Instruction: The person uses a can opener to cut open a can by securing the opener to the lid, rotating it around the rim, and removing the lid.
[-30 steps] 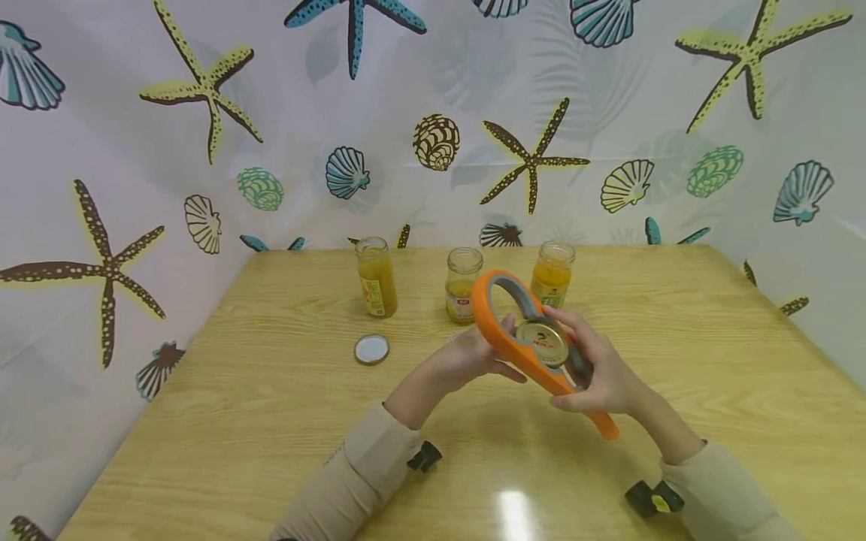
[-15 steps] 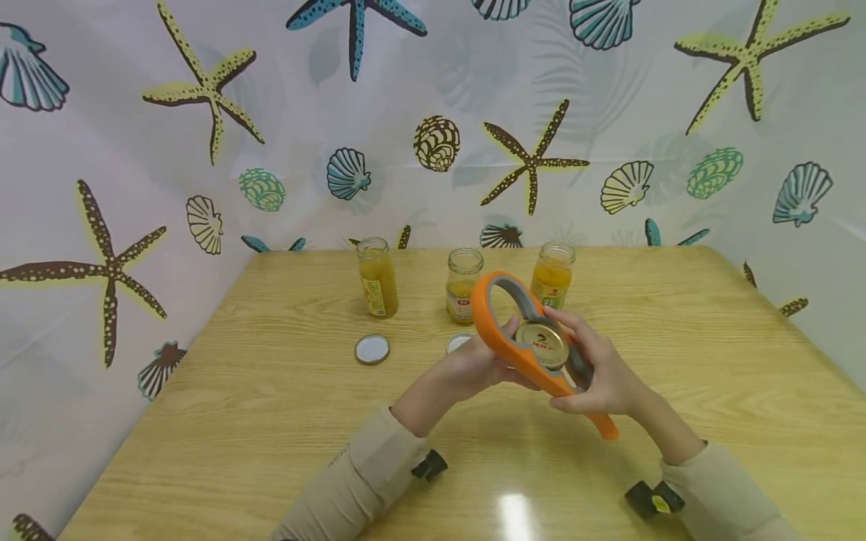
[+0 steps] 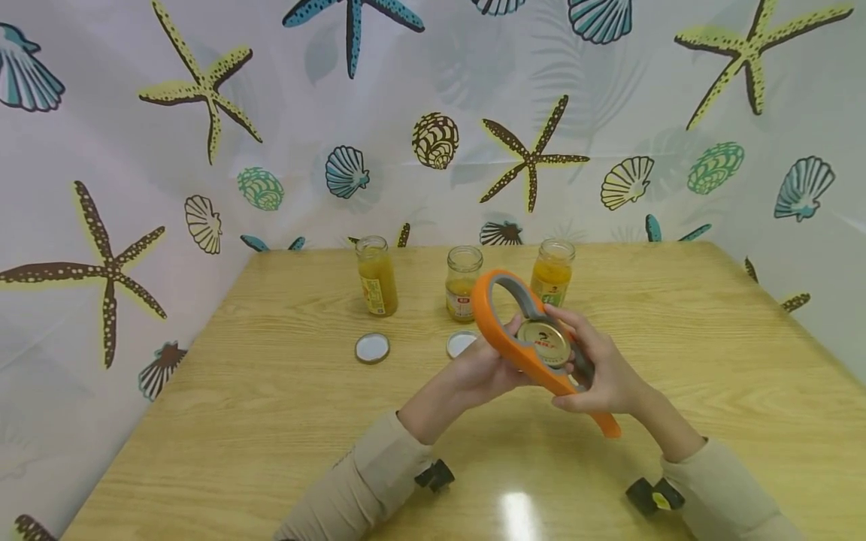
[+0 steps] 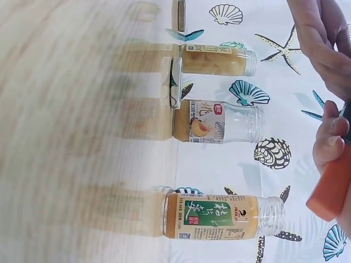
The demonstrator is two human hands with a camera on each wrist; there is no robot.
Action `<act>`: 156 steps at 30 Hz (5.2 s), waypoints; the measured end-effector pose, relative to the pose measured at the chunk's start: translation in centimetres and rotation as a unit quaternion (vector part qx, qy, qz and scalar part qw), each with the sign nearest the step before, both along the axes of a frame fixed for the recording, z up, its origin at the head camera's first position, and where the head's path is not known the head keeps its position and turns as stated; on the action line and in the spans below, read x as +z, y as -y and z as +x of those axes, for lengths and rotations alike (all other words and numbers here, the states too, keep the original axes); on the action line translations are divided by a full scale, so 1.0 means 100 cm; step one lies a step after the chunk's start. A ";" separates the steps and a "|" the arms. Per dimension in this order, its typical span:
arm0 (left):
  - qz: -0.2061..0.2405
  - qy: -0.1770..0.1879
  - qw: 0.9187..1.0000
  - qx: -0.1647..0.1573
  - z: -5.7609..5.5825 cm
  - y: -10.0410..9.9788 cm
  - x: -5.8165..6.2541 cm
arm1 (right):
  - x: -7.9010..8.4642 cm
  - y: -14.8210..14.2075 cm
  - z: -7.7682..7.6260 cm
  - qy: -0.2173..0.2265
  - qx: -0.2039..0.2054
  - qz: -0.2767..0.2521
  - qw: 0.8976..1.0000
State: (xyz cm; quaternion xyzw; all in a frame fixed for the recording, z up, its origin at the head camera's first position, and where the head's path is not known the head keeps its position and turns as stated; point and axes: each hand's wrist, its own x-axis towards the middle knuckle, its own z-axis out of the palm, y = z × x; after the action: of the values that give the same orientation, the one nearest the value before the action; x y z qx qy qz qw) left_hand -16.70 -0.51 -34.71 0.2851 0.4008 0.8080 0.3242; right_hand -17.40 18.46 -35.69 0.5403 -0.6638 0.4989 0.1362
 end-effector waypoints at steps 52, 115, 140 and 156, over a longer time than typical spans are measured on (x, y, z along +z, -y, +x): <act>0.049 0.051 0.997 -0.033 0.006 -0.008 -0.008 | -0.013 0.002 -0.004 -0.047 -0.041 -0.012 0.998; 0.076 0.007 0.996 -0.053 -0.004 -0.008 -0.017 | -0.004 0.008 0.003 -0.088 -0.070 0.056 0.992; 0.086 0.011 0.991 -0.100 -0.001 -0.012 -0.017 | 0.007 0.015 0.009 -0.137 -0.045 0.034 0.989; 0.074 -0.026 0.990 -0.114 -0.003 -0.009 -0.017 | 0.000 0.016 0.004 -0.171 -0.068 0.047 0.982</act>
State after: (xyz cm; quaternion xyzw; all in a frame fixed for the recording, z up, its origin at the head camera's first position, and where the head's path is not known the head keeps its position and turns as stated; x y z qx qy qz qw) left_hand -17.00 0.44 -36.40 0.3729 0.3131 0.7856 0.3817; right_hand -17.00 16.85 -35.67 0.5774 -0.6882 0.3570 0.2560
